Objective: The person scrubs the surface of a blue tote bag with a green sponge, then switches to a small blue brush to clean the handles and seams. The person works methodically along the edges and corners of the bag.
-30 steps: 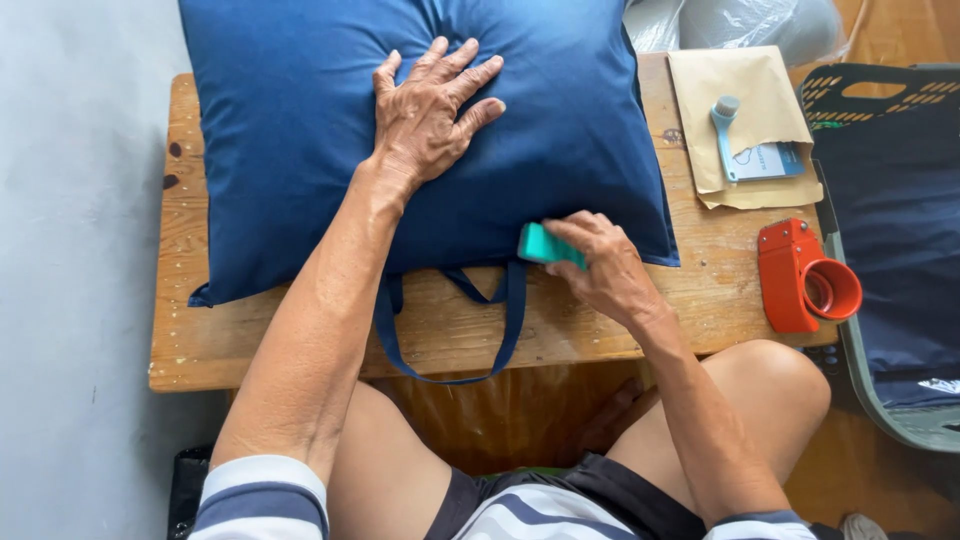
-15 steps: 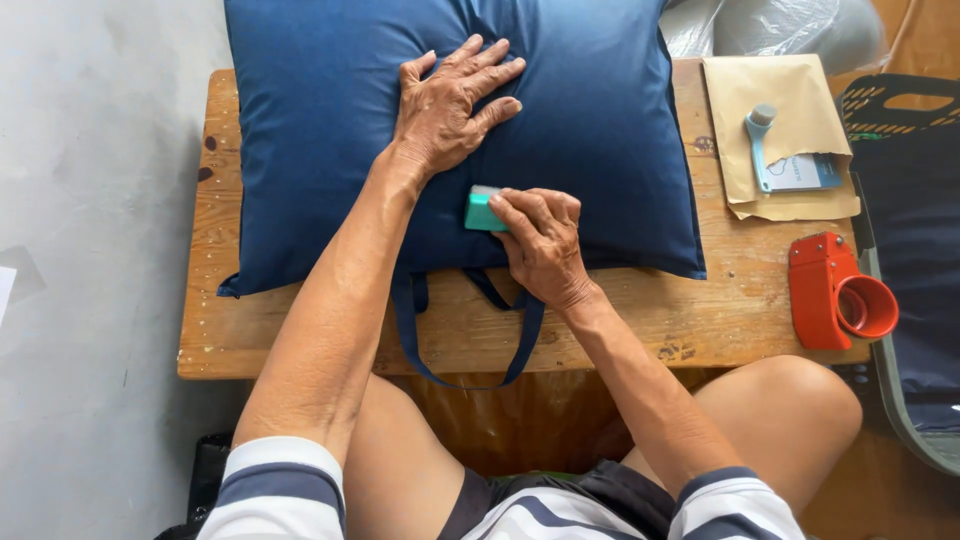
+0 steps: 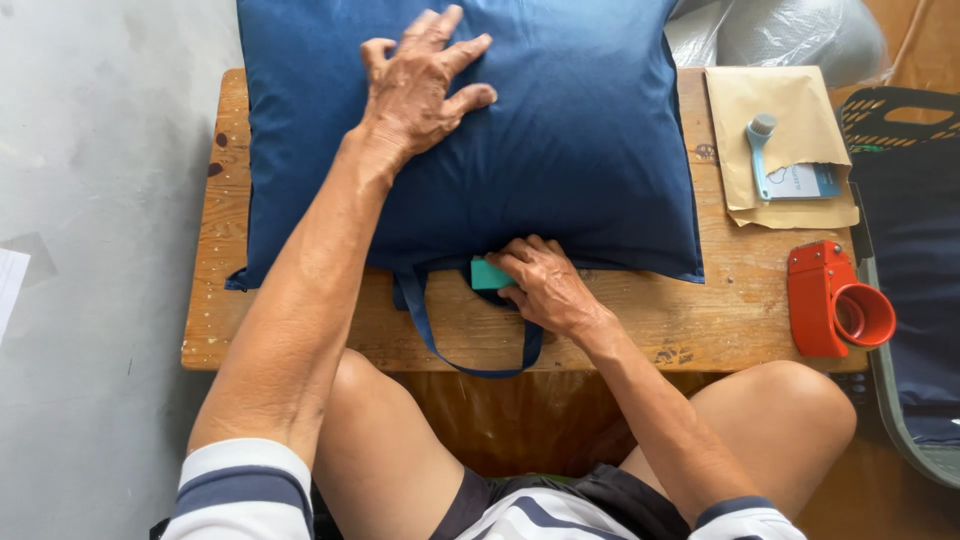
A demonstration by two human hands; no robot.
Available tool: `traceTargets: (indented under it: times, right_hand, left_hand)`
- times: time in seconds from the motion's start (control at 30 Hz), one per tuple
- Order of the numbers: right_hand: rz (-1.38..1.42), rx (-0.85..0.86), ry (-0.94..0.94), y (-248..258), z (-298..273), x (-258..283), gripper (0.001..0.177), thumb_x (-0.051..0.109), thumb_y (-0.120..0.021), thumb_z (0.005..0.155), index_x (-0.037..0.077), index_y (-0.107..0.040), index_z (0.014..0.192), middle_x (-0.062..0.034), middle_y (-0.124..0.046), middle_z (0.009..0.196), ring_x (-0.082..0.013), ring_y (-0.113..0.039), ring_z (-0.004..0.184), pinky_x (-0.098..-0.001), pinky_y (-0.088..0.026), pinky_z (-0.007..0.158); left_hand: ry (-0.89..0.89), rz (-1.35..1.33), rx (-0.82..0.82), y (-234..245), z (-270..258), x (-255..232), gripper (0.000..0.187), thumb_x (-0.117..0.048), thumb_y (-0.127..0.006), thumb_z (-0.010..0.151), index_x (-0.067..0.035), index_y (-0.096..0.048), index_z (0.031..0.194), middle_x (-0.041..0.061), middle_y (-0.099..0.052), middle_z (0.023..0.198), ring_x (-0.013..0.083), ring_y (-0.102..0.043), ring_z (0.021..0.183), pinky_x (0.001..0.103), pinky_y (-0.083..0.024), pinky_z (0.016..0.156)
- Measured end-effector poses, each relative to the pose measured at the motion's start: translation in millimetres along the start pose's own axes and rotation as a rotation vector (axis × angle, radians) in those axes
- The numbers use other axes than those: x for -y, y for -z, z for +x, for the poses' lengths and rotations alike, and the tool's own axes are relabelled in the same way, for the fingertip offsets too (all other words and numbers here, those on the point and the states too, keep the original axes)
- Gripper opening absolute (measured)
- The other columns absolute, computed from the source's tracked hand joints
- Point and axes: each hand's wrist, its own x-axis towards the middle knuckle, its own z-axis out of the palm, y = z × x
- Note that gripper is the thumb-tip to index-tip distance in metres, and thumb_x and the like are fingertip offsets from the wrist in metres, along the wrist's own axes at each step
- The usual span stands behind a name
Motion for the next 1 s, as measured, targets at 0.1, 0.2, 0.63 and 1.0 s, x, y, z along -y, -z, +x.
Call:
traceTargets:
  times: [0.1, 0.2, 0.63, 1.0]
  right_hand:
    - [0.092, -0.061, 0.048, 41.9, 4.8, 21.8, 0.052, 0.021, -0.078, 0.088, 0.008, -0.061, 0.135, -0.0112, -0.063, 0.124, -0.0306, -0.056, 0.1, -0.0453, -0.044, 0.083]
    - [0.222, -0.595, -0.013, 68.0, 32.7, 34.1, 0.057, 0.008, -0.084, 0.092, 0.008, -0.057, 0.143, -0.0182, -0.064, 0.126, -0.0339, -0.06, 0.111, -0.0457, -0.049, 0.096]
    - [-0.096, -0.81, 0.022, -27.3, 98.5, 57.5, 0.032, 0.028, -0.058, 0.109, 0.012, -0.057, 0.137, -0.0095, -0.066, 0.126, -0.0294, -0.063, 0.101, -0.0441, -0.04, 0.088]
    - [-0.098, -0.477, 0.242, -58.4, 77.0, 68.0, 0.033, -0.001, -0.058, 0.089, 0.011, -0.069, 0.118, -0.0034, -0.07, 0.113, -0.0262, -0.057, 0.085, -0.0416, -0.037, 0.075]
  left_hand:
    - [0.25, -0.129, 0.246, 28.2, -10.0, 3.2, 0.069, -0.067, -0.061, 0.092, -0.036, -0.048, 0.152, 0.005, -0.036, 0.163, 0.0331, -0.02, 0.151, 0.063, -0.014, 0.106]
    - [0.297, -0.188, 0.383, 56.4, -6.5, -7.0, 0.061, -0.062, -0.049, 0.097, -0.034, -0.047, 0.152, 0.001, -0.037, 0.162, 0.0281, -0.025, 0.151, 0.075, -0.011, 0.105]
    - [0.223, -0.05, 0.309, 5.4, -4.9, 26.5, 0.06, -0.066, -0.045, 0.099, -0.043, -0.041, 0.153, -0.002, -0.036, 0.163, 0.0269, -0.027, 0.15, 0.058, -0.018, 0.105]
    - [0.236, -0.019, 0.291, 6.7, -3.6, 18.6, 0.061, -0.068, -0.045, 0.098, -0.041, -0.044, 0.152, -0.001, -0.041, 0.159, 0.0253, -0.033, 0.145, 0.062, -0.024, 0.102]
